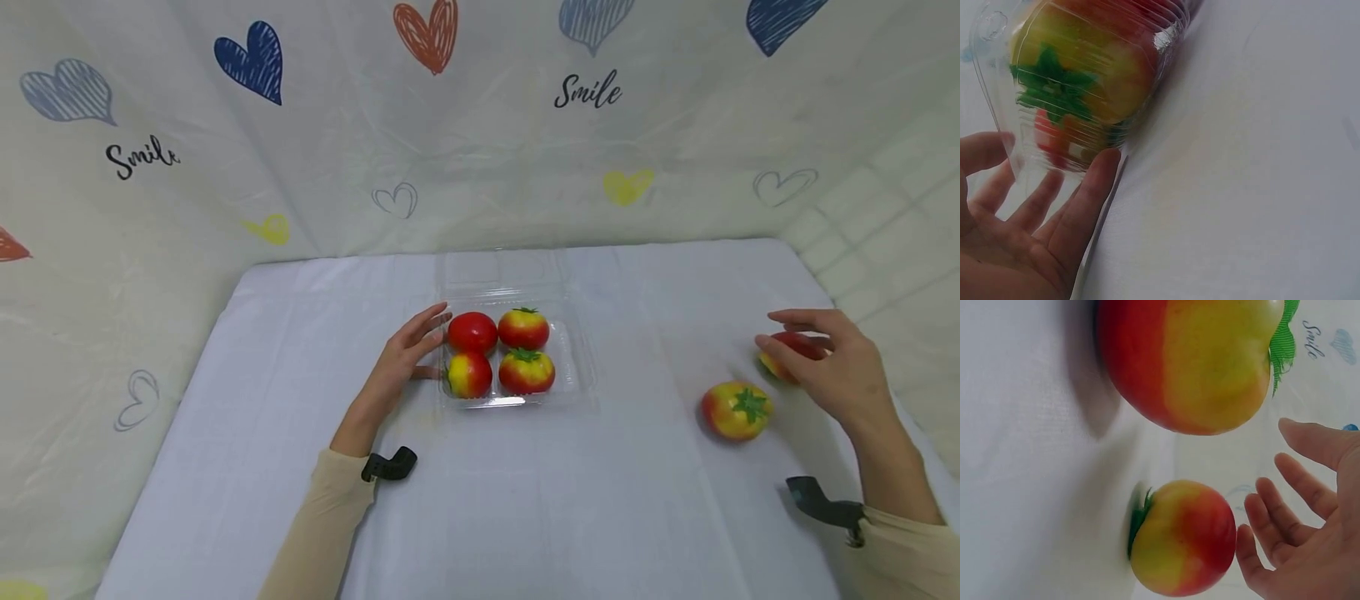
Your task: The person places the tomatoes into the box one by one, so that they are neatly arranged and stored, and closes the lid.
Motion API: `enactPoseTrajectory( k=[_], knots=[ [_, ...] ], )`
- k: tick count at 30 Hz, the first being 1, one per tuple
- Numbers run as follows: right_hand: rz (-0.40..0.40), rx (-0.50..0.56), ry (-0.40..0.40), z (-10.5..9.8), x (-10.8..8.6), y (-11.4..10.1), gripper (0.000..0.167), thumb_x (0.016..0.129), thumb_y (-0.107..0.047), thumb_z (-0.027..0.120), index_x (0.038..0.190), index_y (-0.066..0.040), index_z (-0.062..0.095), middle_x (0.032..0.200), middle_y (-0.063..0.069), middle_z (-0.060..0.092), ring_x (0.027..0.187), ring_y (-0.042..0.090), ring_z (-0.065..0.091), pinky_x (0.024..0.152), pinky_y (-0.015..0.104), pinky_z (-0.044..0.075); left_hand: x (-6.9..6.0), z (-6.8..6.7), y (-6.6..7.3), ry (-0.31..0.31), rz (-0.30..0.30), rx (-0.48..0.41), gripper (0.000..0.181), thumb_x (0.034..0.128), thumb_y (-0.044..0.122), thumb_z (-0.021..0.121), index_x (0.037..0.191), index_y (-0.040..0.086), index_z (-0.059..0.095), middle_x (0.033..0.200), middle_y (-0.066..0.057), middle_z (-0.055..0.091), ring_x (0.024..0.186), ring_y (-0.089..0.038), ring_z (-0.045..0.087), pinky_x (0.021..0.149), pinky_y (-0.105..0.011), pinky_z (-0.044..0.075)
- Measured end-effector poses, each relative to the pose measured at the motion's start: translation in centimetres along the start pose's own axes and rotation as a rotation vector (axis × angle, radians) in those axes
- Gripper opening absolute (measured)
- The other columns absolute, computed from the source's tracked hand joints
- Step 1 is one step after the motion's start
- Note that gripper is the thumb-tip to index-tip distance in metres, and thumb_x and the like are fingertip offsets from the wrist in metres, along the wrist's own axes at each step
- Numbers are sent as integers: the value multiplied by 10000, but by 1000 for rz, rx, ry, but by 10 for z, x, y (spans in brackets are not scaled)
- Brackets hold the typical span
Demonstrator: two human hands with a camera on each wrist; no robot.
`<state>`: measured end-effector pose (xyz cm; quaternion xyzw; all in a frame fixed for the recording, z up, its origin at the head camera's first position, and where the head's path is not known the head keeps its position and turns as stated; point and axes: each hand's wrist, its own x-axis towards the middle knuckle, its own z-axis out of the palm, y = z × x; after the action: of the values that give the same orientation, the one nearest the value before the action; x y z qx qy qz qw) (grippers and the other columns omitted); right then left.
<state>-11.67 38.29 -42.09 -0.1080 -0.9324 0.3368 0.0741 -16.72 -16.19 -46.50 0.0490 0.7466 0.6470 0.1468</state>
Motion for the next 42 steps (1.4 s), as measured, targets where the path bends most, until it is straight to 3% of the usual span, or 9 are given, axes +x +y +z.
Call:
enactPoseTrajectory(
  k=[6, 9, 12, 18, 21, 25, 27, 31, 42],
  knots=[
    [14, -32, 76, 0, 1, 4, 536, 980, -421, 700, 1387, -83, 613, 1147, -359, 418, 1025, -127, 370, 783, 32, 349, 1, 1, 0, 1, -2, -5, 569, 1056, 356, 594, 1594, 315, 414, 1628, 41, 468, 1509, -267, 437, 815, -310, 648],
    [53, -69, 70, 0, 2, 6, 557, 1003, -438, 656, 1426, -83, 585, 1348, -78, 535, 1197, 79, 452, 977, 199, 455, 1, 1, 0, 7, 0, -4, 566, 1056, 355, 598, 1592, 315, 420, 1627, 41, 471, 1504, -265, 444, 807, -306, 648],
    [82, -86, 41, 0, 3, 8, 565, 1026, -411, 625, 1451, -47, 548, 1518, 248, 427, 1336, 414, 406, 1139, 502, 466, 1, 0, 0, 17, -3, 1, 561, 1054, 354, 602, 1586, 321, 427, 1615, 56, 482, 1496, -249, 455, 804, -306, 647],
    [123, -71, 13, -1, 3, 16, 600, 1036, -398, 611, 1476, -5, 504, 1564, 321, 356, 1379, 517, 331, 1219, 675, 331, 2, 0, 0, 14, 0, 10, 568, 1055, 350, 601, 1591, 319, 417, 1619, 56, 477, 1497, -251, 450, 811, -314, 647],
    [141, -72, -10, -2, 4, 21, 655, 1032, -425, 609, 1516, -10, 460, 1583, 326, 342, 1375, 517, 332, 1168, 528, 464, 2, 0, -1, 13, -3, 12, 566, 1055, 345, 601, 1590, 325, 419, 1618, 59, 478, 1498, -249, 446, 818, -318, 647],
    [130, -74, -57, -3, 6, 26, 709, 1027, -420, 620, 1555, -4, 396, 1568, 334, 361, 1353, 531, 343, 802, 183, 546, 2, 0, -1, 14, -1, 7, 557, 1057, 340, 597, 1586, 331, 424, 1616, 60, 482, 1497, -250, 448, 823, -326, 648],
    [125, -74, -85, -3, 7, 28, 738, 1027, -416, 620, 1571, 7, 356, 1565, 349, 359, 1365, 552, 337, 753, 247, 569, 2, 0, -2, 13, 2, 5, 560, 1058, 337, 595, 1590, 325, 420, 1620, 54, 479, 1498, -256, 447, 826, -328, 649],
    [141, -80, -154, -4, 7, 33, 826, 1031, -434, 603, 1620, 11, 232, 1603, 389, 275, 1417, 608, 269, 983, 765, 465, 3, 1, 0, 12, 4, 4, 569, 1058, 338, 594, 1596, 320, 409, 1626, 49, 472, 1495, -262, 451, 823, -321, 648],
    [189, -55, -203, -5, 6, 33, 926, 1013, -436, 634, 1620, 55, 137, 1598, 429, 215, 1375, 634, 281, 971, 795, 450, 2, 1, -1, 16, 0, 0, 559, 1058, 350, 594, 1588, 344, 418, 1621, 69, 476, 1493, -247, 452, 815, -310, 644]
  ],
)
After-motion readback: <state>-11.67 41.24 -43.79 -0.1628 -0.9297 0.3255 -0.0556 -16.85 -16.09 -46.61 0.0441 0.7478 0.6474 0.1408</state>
